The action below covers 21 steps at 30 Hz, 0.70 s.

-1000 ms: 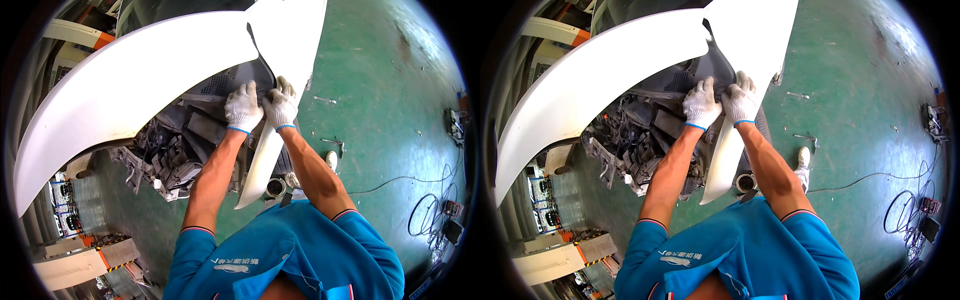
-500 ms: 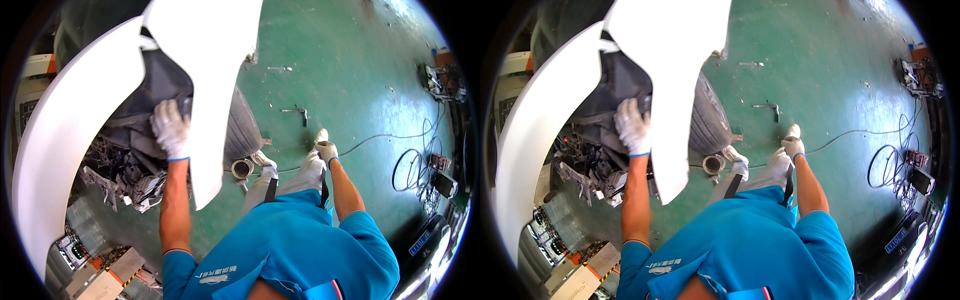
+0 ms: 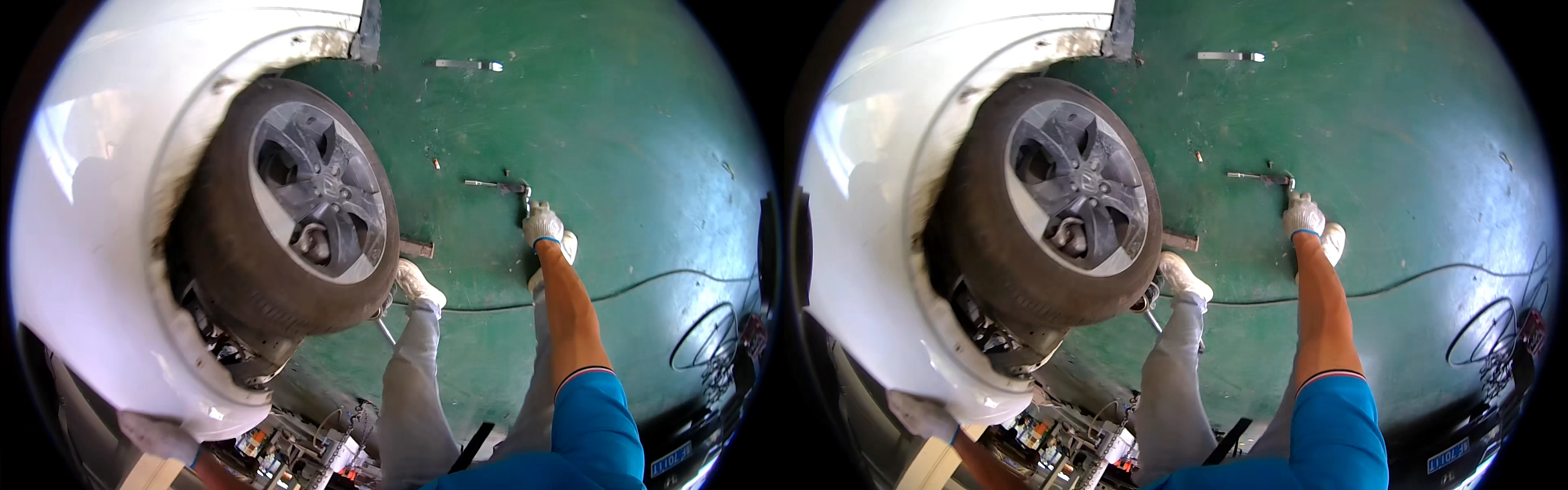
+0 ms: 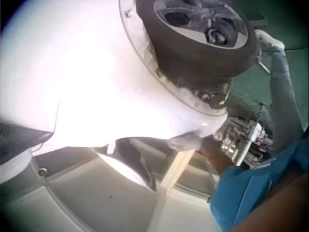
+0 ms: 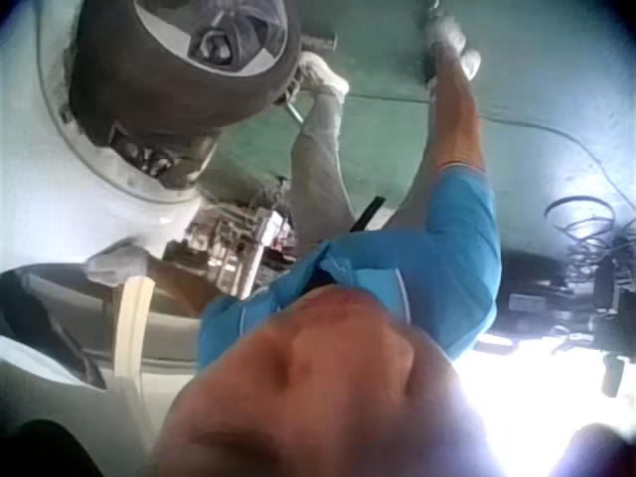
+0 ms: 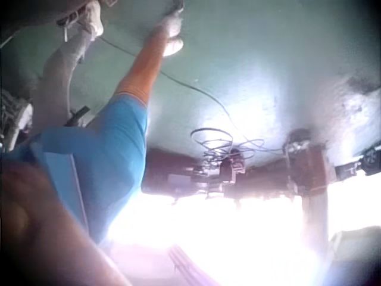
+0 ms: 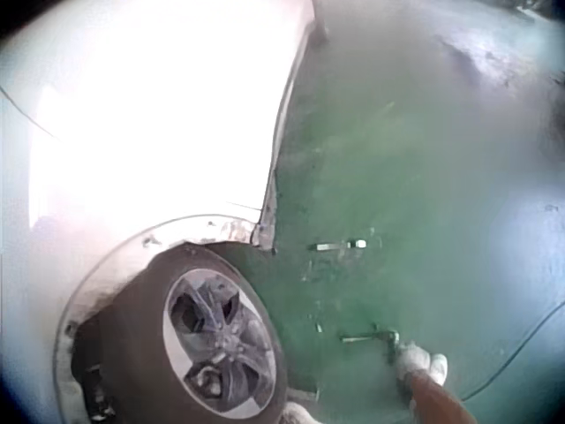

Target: The person is repairing a car's front bumper. They use a screwdriver to loosen screws and a hammer with a metal rod to adjust the bumper's position. The person works on the bumper's alignment and attachment points.

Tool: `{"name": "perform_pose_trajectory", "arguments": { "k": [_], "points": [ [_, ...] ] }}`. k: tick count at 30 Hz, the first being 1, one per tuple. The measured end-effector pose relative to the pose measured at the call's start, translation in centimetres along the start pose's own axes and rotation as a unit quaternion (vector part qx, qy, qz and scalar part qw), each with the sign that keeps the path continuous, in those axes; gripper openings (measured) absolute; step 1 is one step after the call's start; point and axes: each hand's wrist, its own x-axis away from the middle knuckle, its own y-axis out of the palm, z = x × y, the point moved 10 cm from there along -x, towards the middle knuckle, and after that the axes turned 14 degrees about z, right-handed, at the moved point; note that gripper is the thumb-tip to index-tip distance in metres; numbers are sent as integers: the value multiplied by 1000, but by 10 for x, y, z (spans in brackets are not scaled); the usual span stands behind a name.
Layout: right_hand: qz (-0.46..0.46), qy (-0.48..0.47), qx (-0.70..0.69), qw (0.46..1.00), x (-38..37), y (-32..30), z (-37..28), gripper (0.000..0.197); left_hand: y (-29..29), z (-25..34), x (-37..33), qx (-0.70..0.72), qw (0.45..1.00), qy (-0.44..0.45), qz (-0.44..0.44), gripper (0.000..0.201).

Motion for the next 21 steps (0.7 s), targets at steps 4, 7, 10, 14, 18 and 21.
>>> {"name": "perform_pose_trajectory", "arguments": {
  "k": [4, 7, 10, 14, 18, 21],
  "points": [
    [170, -81, 62, 980, -73, 26, -26, 45, -18, 29, 19, -21, 997, -18, 76, 52],
    [176, -118, 82, 974, -111, 37, -44, 28, -18, 46, 40, -75, 992, -25, 100, 54],
    [133, -152, 38, 979, -99, 31, -35, 23, -22, 5, -6, -96, 980, 156, 74, 55],
    [44, -178, -118, 976, -2, 4, -53, 27, 14, -70, 20, -723, 528, 441, 63, 64],
    [-33, -191, -363, 912, 141, -125, -81, 34, 27, 39, 53, -528, 657, 501, 196, 29],
    [-226, -88, -591, 769, 252, -248, -118, 49, -19, 48, 23, -32, 981, 189, 41, 23]
  ]
}}
